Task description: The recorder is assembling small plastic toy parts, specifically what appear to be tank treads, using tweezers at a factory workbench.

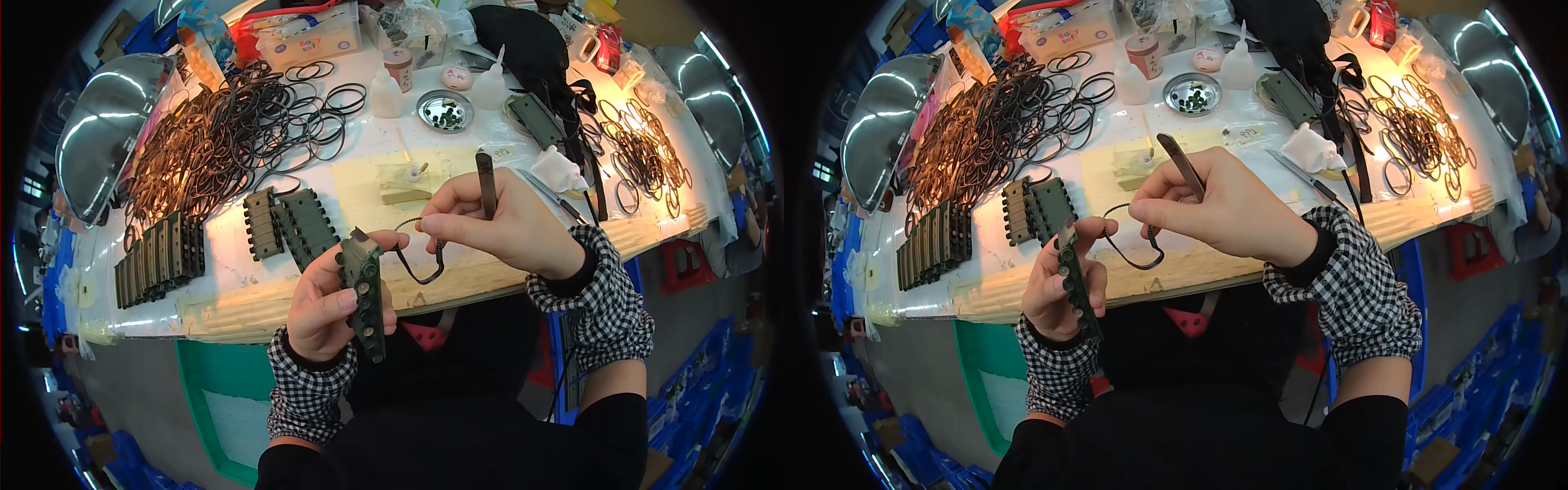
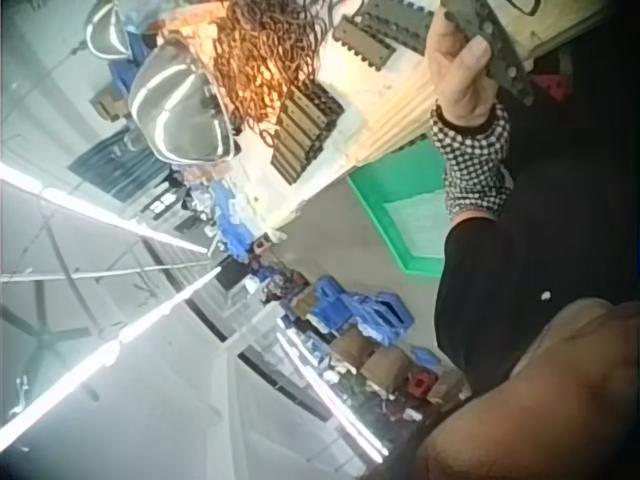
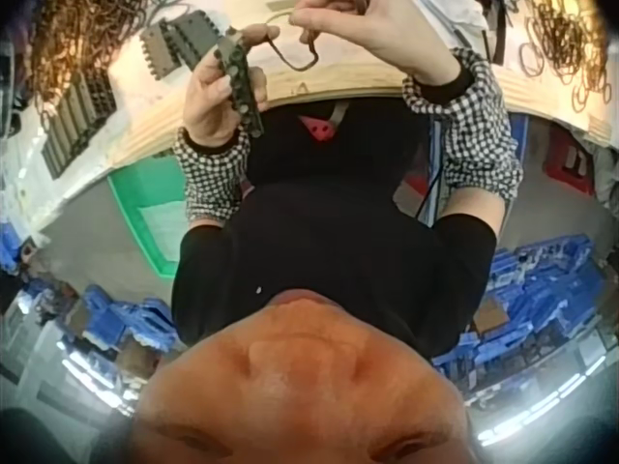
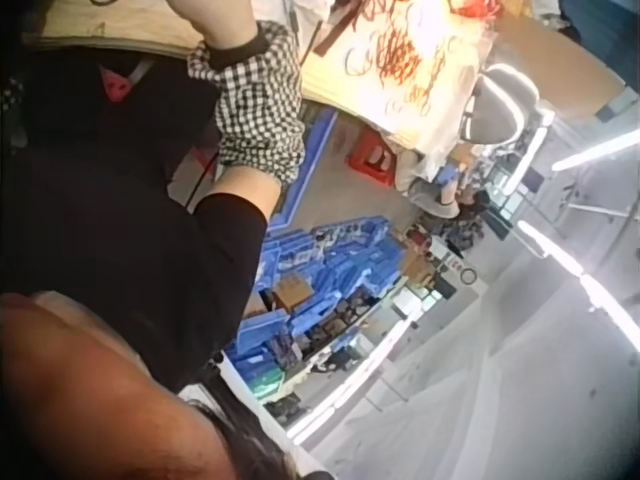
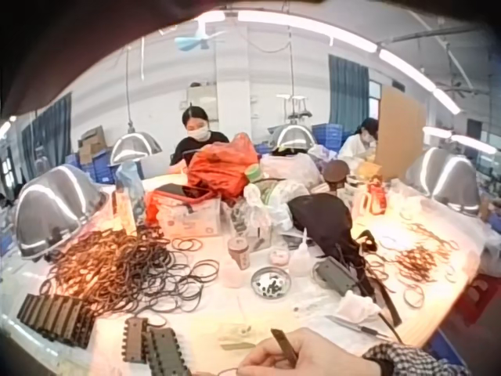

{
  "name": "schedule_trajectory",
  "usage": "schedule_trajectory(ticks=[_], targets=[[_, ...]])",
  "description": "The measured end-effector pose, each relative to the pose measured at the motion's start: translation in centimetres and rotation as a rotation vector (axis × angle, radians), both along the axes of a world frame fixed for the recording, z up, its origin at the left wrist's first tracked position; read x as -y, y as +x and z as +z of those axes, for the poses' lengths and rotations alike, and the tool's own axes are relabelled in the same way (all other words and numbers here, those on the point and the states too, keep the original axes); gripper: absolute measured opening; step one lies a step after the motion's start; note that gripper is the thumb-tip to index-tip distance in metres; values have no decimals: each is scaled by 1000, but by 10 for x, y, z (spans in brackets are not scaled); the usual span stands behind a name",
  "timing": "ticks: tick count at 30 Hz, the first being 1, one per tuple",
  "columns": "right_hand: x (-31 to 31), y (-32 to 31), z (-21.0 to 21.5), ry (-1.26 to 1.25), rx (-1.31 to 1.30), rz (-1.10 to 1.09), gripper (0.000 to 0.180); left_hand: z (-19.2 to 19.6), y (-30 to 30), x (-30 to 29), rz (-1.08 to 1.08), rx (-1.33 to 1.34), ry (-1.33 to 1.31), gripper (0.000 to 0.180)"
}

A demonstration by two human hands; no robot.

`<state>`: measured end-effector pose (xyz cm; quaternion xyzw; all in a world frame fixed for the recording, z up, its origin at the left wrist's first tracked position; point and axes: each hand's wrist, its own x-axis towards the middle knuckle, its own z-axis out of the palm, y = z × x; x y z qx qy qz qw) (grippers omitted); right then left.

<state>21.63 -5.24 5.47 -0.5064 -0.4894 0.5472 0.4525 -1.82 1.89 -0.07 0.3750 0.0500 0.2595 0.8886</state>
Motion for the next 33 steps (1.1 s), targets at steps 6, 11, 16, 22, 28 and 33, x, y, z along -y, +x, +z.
schedule_trajectory(ticks=[6, 11, 16, 22, 28, 33], targets=[[-1, -1, 1, -33, -38, 22, 18, -4, -1, 1, -11, 49, -60, 64], [1, -1, 0, 34, 188, 48, 18, -7, -5, 1, 22, 156, -117, 60], [3, 5, -10, 175, 369, -93, 14, -18, -17, -2, 6, 212, -101, 62], [10, -2, 3, 470, 597, -226, 11, -10, -10, -6, -231, 99, 101, 56], [10, -13, -2, 803, 799, -200, 21, 4, 0, 3, -174, -34, 14, 59], [10, -11, -3, 784, 759, -210, 17, 2, 0, 3, -163, -31, -3, 60]])
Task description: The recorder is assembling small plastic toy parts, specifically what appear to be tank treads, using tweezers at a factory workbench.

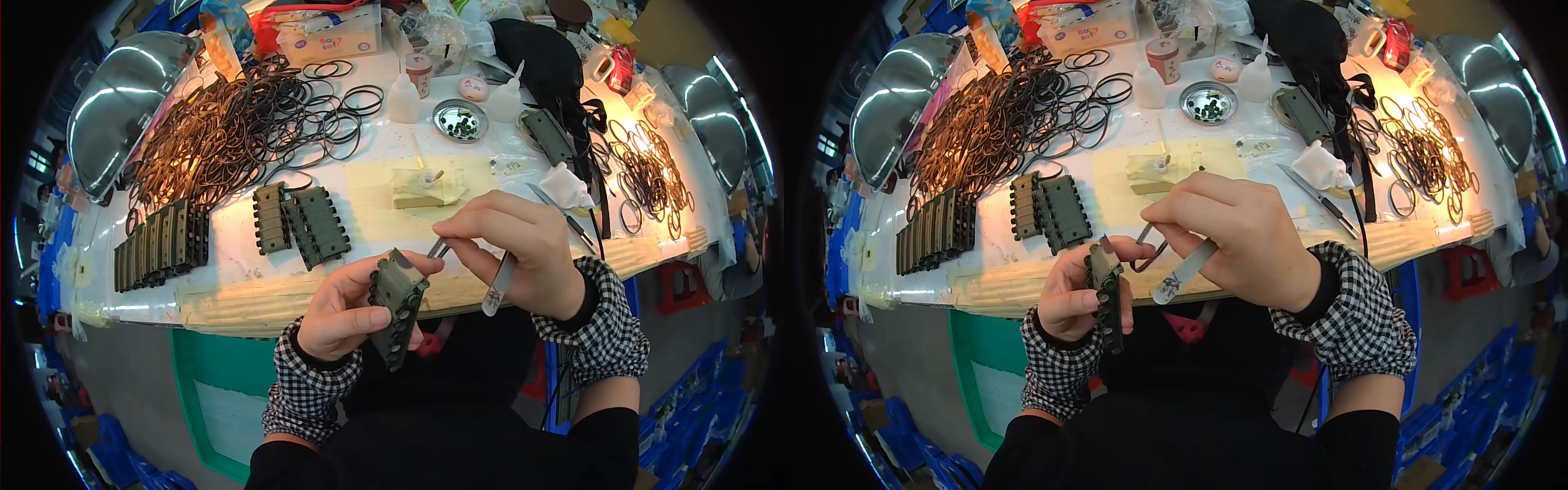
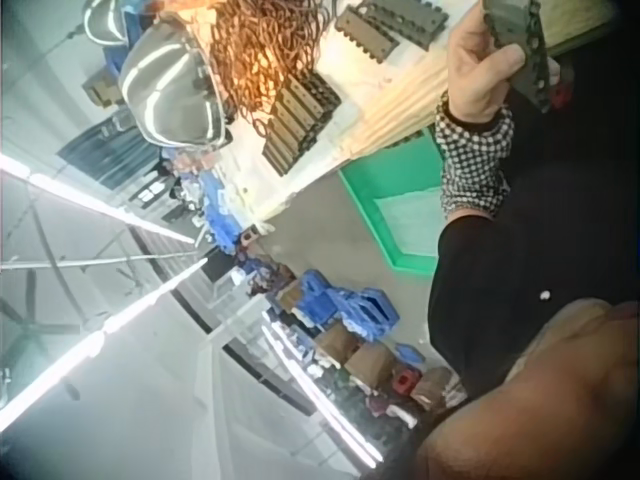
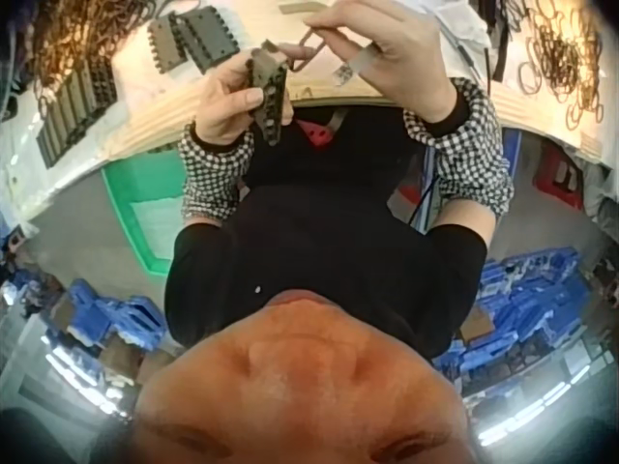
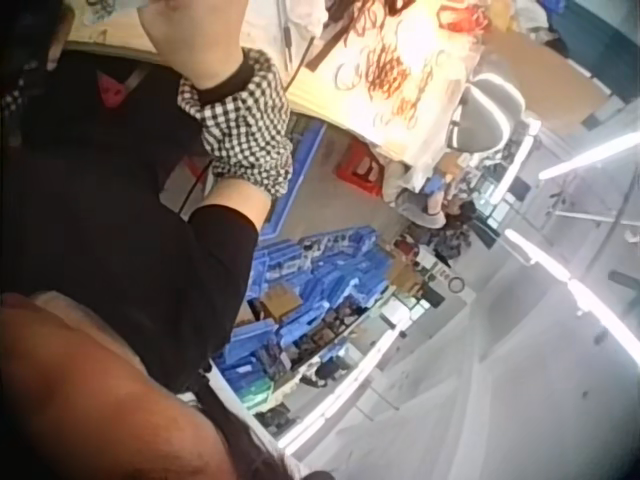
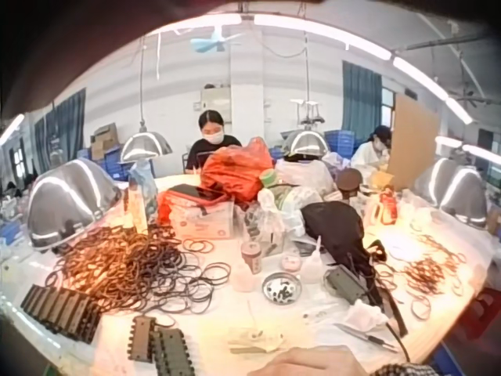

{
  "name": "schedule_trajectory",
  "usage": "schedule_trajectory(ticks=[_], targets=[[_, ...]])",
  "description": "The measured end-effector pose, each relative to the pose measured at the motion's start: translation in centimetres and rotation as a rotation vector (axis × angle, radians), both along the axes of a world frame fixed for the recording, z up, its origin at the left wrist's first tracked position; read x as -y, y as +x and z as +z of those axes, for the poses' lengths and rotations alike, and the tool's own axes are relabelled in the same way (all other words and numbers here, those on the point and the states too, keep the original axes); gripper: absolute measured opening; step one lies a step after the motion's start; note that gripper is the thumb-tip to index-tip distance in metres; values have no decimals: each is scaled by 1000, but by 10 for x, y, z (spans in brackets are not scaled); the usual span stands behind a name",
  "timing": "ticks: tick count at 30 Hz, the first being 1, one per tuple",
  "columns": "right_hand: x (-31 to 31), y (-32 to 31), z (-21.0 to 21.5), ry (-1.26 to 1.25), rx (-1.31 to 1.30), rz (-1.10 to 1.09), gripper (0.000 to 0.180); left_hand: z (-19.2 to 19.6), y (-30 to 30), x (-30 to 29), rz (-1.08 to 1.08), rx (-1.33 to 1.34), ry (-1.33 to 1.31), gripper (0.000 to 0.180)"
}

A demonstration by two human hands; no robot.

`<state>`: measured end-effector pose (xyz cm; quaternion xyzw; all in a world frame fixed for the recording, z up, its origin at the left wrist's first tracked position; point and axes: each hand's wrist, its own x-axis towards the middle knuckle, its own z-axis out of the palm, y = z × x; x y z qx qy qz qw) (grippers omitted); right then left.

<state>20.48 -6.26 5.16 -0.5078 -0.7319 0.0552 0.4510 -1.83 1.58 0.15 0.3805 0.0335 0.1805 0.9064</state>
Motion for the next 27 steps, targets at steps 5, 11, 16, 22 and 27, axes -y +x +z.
schedule_trajectory(ticks=[5, 11, 16, 22, 27], targets=[[1, 6, 4, -201, -100, -21, 14, -6, -5, -1, 59, 48, -45, 64], [0, 11, 9, -677, -515, 64, 17, -12, -7, -2, 126, 221, -199, 68], [-1, 15, 4, -789, -672, 145, 19, -12, -6, -2, 155, 244, -259, 70], [-1, 8, -4, -738, -627, 199, 17, -13, -3, -1, 139, 155, -147, 71], [-3, 8, 0, -491, -250, 101, 13, -4, 1, 5, 167, 15, -129, 71]])
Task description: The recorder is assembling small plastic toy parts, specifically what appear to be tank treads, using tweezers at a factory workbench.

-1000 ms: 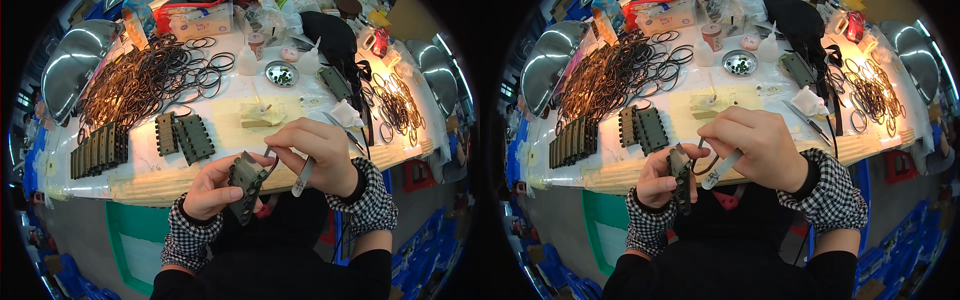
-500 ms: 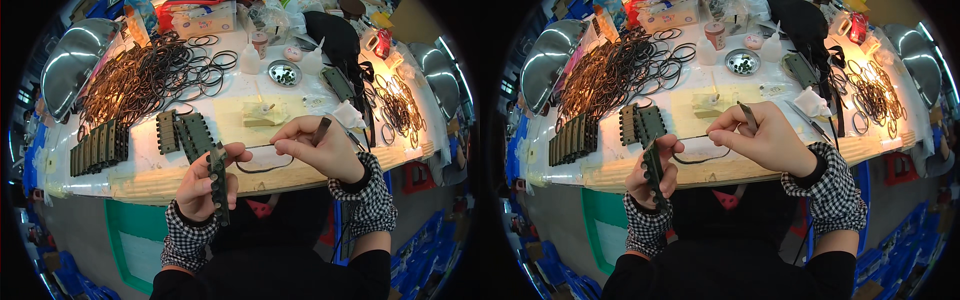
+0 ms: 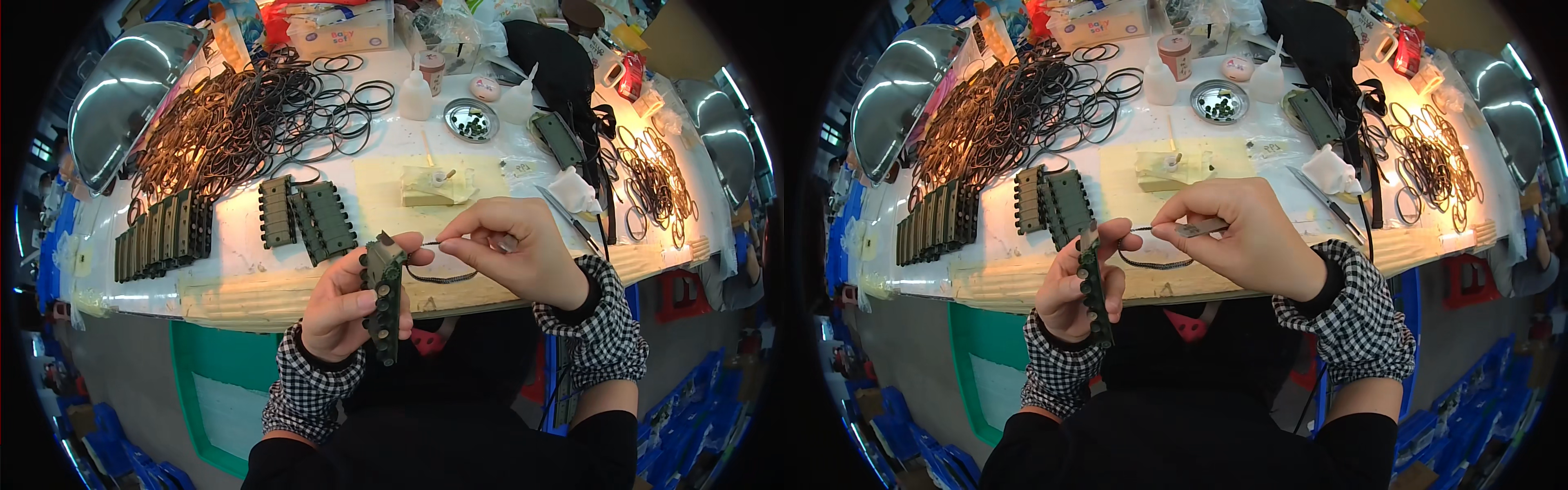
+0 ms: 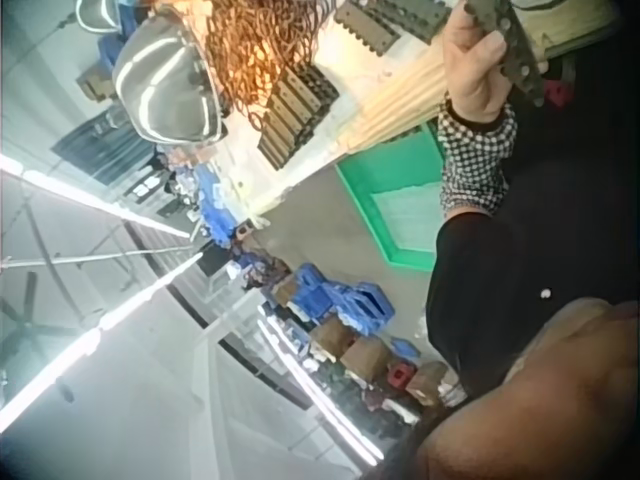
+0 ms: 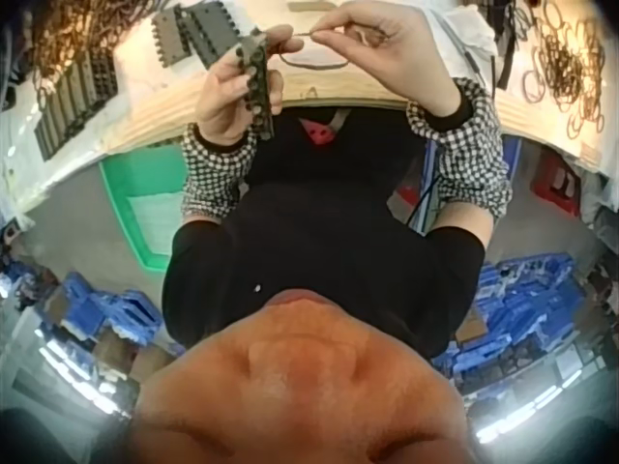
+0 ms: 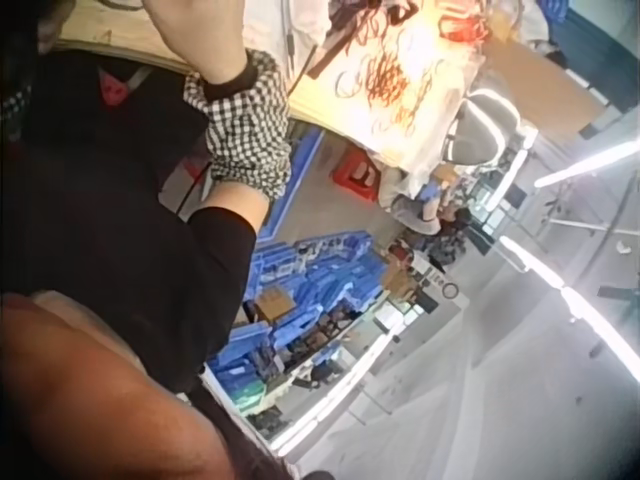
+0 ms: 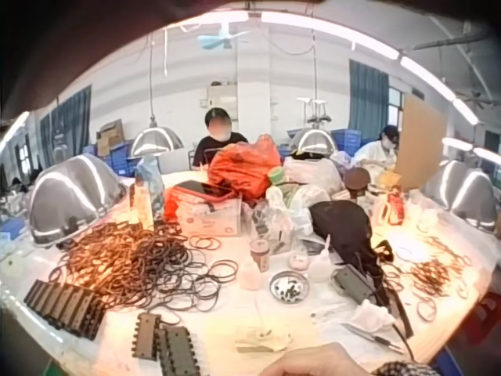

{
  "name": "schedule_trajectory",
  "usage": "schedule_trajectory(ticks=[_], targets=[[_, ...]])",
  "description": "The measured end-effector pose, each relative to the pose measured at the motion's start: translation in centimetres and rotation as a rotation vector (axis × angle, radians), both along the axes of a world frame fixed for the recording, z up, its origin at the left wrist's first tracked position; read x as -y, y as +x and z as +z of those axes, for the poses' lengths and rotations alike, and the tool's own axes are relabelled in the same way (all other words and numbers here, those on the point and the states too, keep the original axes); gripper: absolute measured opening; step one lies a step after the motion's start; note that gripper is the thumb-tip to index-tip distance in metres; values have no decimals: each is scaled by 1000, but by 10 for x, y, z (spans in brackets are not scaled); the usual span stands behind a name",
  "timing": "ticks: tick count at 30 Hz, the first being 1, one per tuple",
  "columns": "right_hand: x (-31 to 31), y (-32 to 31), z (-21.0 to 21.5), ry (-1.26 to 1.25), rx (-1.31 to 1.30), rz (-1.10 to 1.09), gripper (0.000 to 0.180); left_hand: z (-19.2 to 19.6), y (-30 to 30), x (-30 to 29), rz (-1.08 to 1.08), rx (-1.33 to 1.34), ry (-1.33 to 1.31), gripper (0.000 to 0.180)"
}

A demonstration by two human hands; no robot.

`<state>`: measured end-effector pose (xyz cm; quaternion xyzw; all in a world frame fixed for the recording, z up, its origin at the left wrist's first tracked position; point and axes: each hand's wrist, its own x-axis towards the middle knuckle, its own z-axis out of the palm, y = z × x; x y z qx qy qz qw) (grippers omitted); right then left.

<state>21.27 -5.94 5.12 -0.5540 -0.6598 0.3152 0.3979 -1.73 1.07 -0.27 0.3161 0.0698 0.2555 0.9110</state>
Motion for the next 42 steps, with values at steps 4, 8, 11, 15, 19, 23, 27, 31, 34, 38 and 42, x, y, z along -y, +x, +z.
schedule_trajectory(ticks=[4, 8, 11, 15, 19, 23, 27, 31, 34, 38, 42], targets=[[-1, -3, 9, 319, 185, -95, 10, -3, 0, 2, 71, -24, 68, 58], [4, -18, 28, 333, 135, 0, 21, 2, 13, 7, 268, -141, 134, 42], [-1, -28, 23, 385, 128, -55, 14, -1, 16, 11, 176, -87, 105, 41], [-6, -28, 22, 216, 24, -69, 12, -6, 19, 11, 156, -23, 122, 38], [-7, -31, 18, 16, -164, -105, 10, -9, 17, 13, 201, -21, 98, 36], [-8, -28, 11, -33, -155, -109, 12, -12, 17, 10, 198, -6, 124, 36], [-9, -26, 4, -118, -239, -97, 14, -11, 16, 10, 204, -38, 94, 35], [-11, -29, 0, -125, -302, -87, 13, -13, 19, 12, 260, -24, 135, 34], [-12, -28, 1, -77, -255, -77, 11, -14, 20, 13, 318, -36, 208, 33], [-11, -29, 9, 180, -1, -75, 10, -20, 21, 13, 371, -51, 285, 34], [-11, -28, 10, 299, 122, -77, 12, -23, 20, 11, 388, -54, 339, 35]])
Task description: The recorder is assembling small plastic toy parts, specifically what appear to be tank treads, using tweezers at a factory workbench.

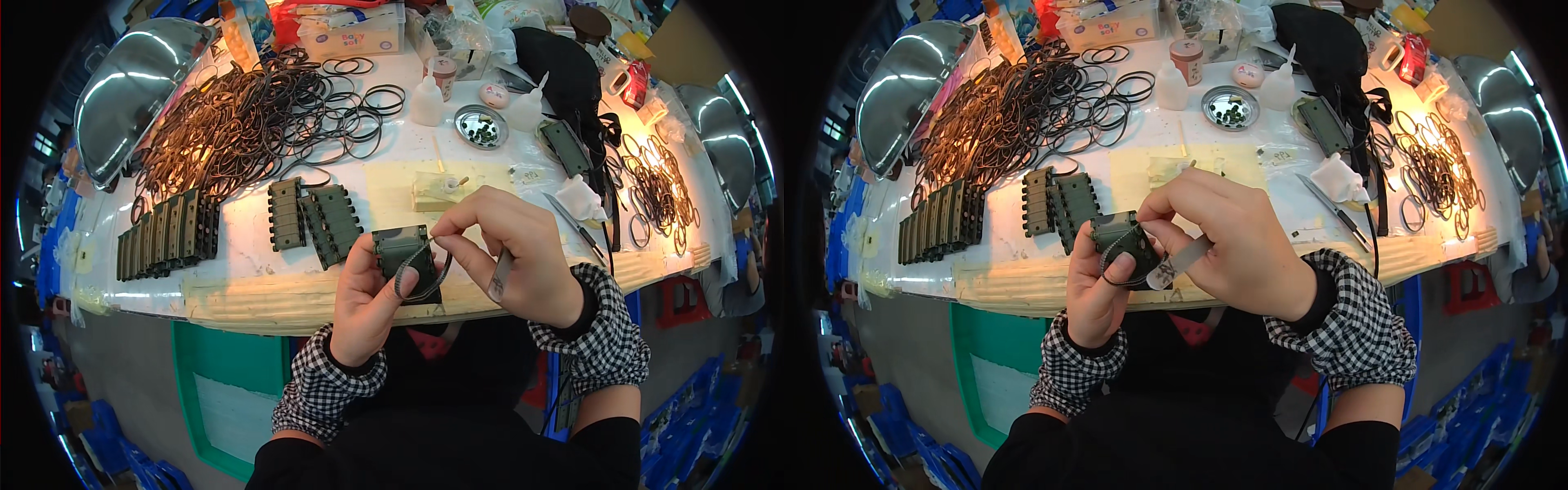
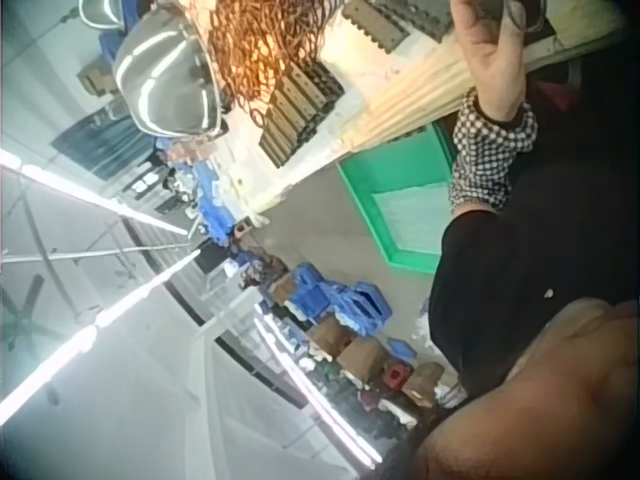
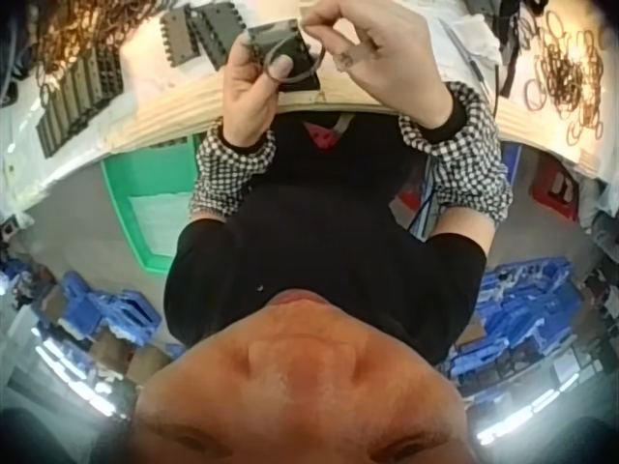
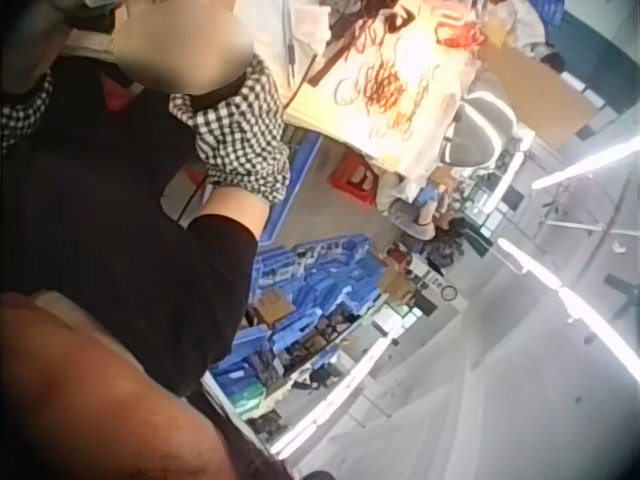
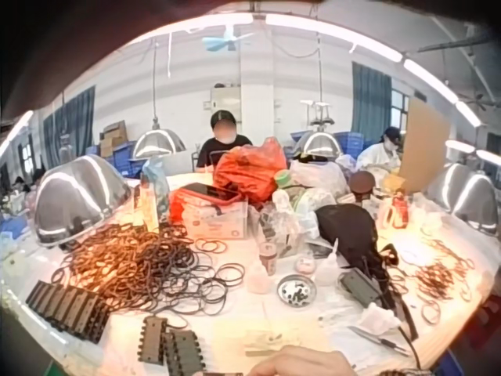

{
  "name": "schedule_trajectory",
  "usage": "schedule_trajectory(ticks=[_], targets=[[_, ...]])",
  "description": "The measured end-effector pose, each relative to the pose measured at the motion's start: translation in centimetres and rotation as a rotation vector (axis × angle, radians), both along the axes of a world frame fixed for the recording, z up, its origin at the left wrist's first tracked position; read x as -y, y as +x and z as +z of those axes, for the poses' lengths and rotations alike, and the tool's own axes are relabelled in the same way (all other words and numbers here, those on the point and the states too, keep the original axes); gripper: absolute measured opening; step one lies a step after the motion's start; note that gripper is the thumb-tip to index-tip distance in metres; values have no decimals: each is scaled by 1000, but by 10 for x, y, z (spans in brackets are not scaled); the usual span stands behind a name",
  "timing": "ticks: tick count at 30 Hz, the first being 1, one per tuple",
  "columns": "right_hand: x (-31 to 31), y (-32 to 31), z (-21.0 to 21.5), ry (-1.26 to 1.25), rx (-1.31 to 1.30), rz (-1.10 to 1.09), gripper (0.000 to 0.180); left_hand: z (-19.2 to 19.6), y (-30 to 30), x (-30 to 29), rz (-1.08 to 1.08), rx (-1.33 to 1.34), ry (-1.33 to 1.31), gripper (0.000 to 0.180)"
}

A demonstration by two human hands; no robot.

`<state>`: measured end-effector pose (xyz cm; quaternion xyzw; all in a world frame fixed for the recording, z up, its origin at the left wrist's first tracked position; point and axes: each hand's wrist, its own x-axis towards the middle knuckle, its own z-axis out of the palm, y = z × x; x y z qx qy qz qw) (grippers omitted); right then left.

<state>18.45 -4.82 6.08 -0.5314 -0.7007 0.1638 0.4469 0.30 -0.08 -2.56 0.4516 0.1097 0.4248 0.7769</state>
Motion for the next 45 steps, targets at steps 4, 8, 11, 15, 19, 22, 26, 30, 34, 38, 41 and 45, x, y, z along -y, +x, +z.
schedule_trajectory(ticks=[4, 8, 11, 15, 19, 22, 26, 30, 34, 38, 41, 45], targets=[[1, 2, 2, -60, -48, 22, 10, 8, 3, 5, 12, 41, -22, 35], [3, 3, 6, -282, -295, 56, 9, 8, 4, 6, -40, 51, -81, 33], [2, 1, 5, -322, -356, 61, 6, 6, 1, 4, -66, 39, -80, 32], [-1, 4, -14, -243, -374, 97, 7, 6, 2, 6, -72, 36, -82, 32], [0, 9, 1, -241, -142, 72, 10, 6, 3, 6, -85, 38, -121, 31], [-1, 4, -7, -214, -187, 29, 15, 9, 6, 9, -63, 51, -160, 31], [0, 4, 6, -393, -305, 25, 14, 8, 4, 9, -79, 64, -189, 33], [0, 2, 3, -388, -339, -13, 14, 10, 4, 9, -125, 86, -302, 35], [1, -3, -12, -258, -313, -76, 14, 11, 9, 9, -50, 37, -227, 35], [0, 1, -8, -420, -408, -37, 9, 13, 10, 10, -51, 24, -255, 35], [0, 1, -12, -240, -142, -43, 7, 11, 11, 8, -20, -20, -234, 35], [-1, 7, -18, -508, -715, 87, 4, 10, 9, 8, -166, 62, -351, 36]])
